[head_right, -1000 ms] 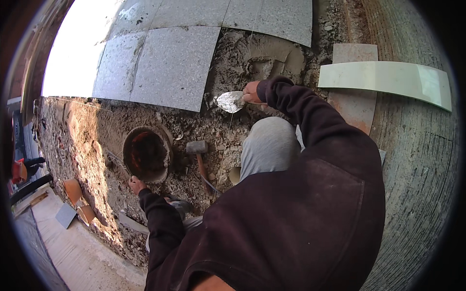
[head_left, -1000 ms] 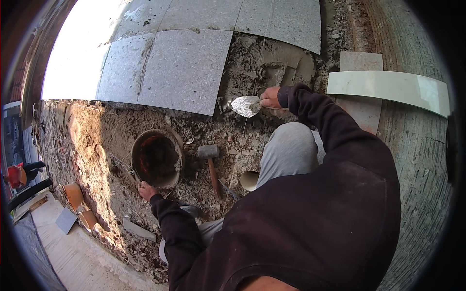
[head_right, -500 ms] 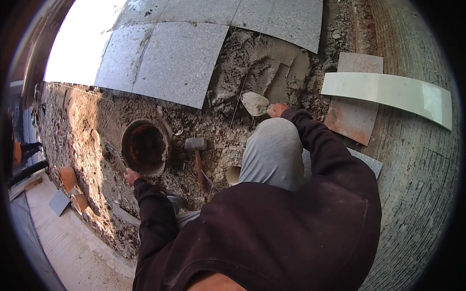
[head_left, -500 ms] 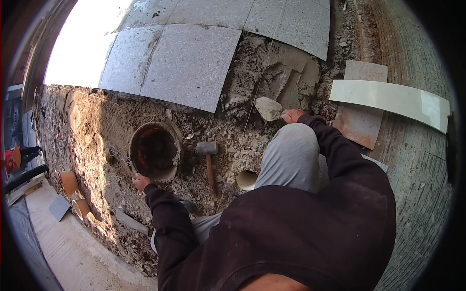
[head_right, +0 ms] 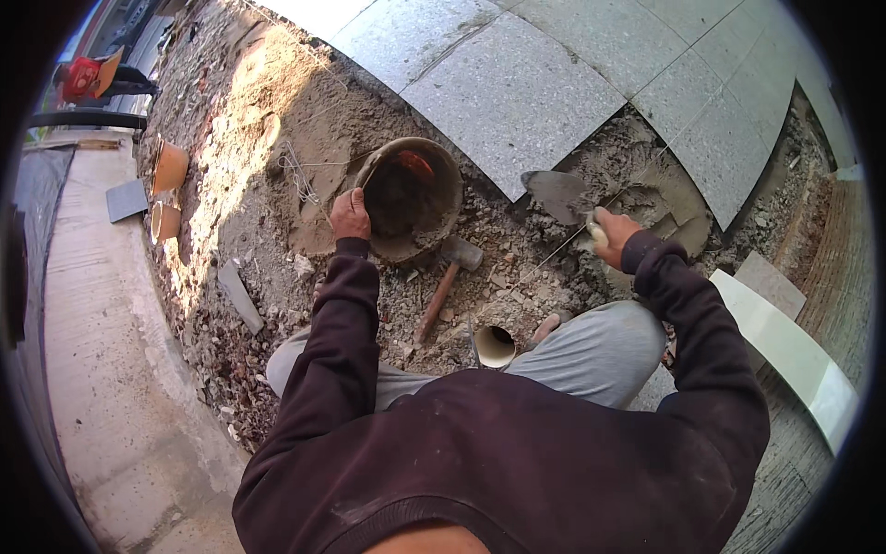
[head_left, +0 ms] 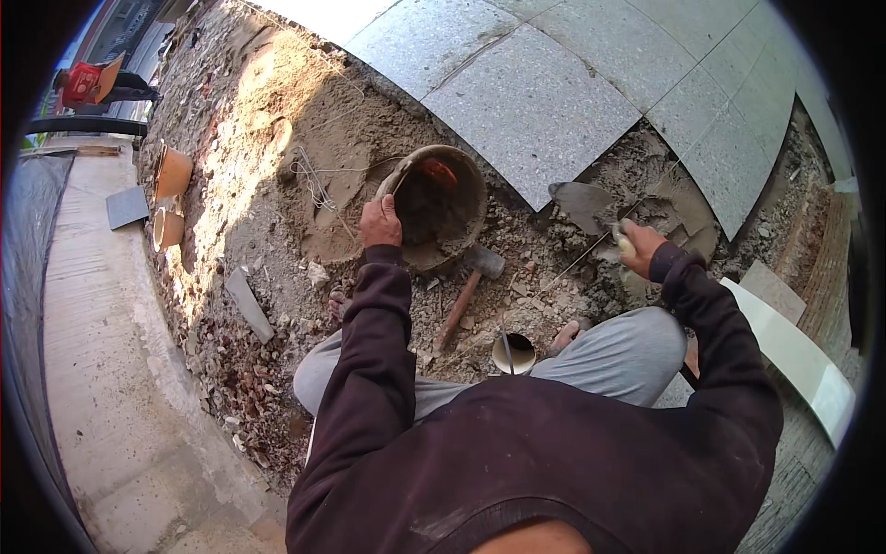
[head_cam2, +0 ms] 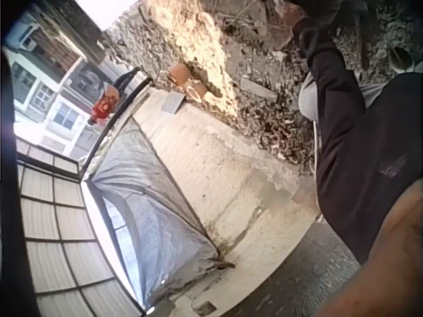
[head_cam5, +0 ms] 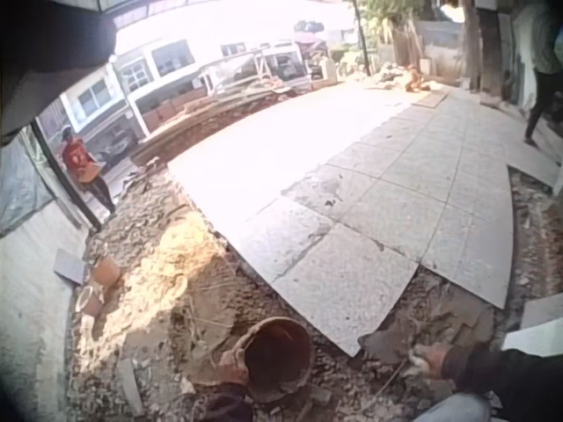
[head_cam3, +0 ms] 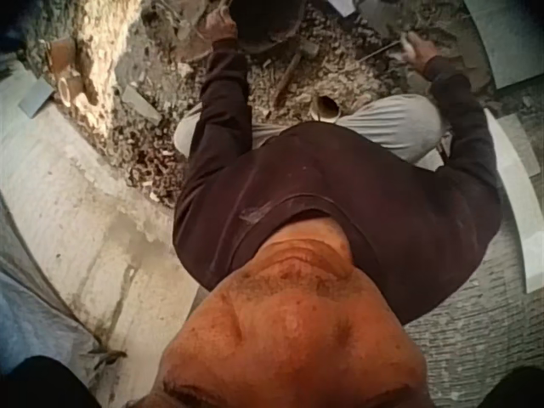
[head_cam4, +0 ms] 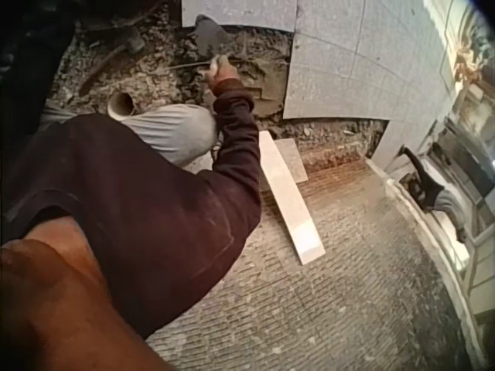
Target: Applying mortar to a floor surface using a trowel to prepare for tile laying.
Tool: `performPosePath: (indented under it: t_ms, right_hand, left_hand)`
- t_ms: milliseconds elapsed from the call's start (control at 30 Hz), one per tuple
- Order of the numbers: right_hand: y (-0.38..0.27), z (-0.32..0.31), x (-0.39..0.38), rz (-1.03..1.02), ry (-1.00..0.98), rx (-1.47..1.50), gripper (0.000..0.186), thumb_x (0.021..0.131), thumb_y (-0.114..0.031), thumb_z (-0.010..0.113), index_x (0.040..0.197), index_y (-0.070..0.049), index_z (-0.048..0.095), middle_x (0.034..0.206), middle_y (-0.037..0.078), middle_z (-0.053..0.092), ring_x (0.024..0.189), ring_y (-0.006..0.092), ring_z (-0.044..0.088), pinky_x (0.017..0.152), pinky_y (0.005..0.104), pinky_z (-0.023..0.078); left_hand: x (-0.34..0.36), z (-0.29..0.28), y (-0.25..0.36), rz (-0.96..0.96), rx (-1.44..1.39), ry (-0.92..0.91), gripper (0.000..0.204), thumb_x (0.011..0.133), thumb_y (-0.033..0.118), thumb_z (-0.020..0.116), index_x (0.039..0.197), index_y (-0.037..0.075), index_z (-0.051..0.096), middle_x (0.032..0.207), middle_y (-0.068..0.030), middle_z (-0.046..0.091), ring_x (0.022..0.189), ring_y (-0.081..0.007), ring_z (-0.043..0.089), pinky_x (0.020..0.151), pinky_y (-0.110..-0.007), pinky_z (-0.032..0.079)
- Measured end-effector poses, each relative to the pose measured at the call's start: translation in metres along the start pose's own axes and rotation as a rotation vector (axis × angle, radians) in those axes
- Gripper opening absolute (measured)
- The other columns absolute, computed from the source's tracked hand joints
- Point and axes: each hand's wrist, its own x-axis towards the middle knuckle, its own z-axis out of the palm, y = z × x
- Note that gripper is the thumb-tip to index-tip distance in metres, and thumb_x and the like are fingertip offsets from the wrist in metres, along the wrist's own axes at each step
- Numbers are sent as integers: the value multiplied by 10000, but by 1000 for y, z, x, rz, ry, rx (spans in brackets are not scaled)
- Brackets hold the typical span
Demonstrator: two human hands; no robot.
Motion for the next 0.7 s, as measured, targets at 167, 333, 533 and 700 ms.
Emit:
performPosePath:
  t_ms: [167,333,533,700]
  right_hand:
    - [-115,44,136,-179,148,-351,201,767,-135,373,856,-11,504,868,173,560,777,311,563,654,380,458]
    - [-159,109,212,-148,-217,-455,233,762,-147,395,854,-32,575,882,157,577,811,295,566,666,362,469]
    - [-145,115,232,-294,-236,-384,221,719,-133,442,872,-31,565,846,171,578,781,293,573,647,379,474]
    - [-166,137,217,-298,-388,-284,263,666,-144,514,891,-8,533,815,197,567,795,329,553,668,393,461]
  left_hand:
    - [-5,3,40,157,63,-81,282,825,297,415,772,29,484,702,-156,485,662,-348,484,550,-413,397]
    - [-28,0,35,114,-42,-65,250,818,242,453,824,-5,489,699,-171,474,641,-350,477,541,-394,384]
    - [-36,-8,8,99,-178,-10,260,819,245,459,845,-11,499,691,-161,493,630,-336,501,547,-363,402]
    - [-34,-19,-18,15,-197,-18,300,831,276,437,855,-12,515,685,-156,509,652,-318,521,577,-340,412]
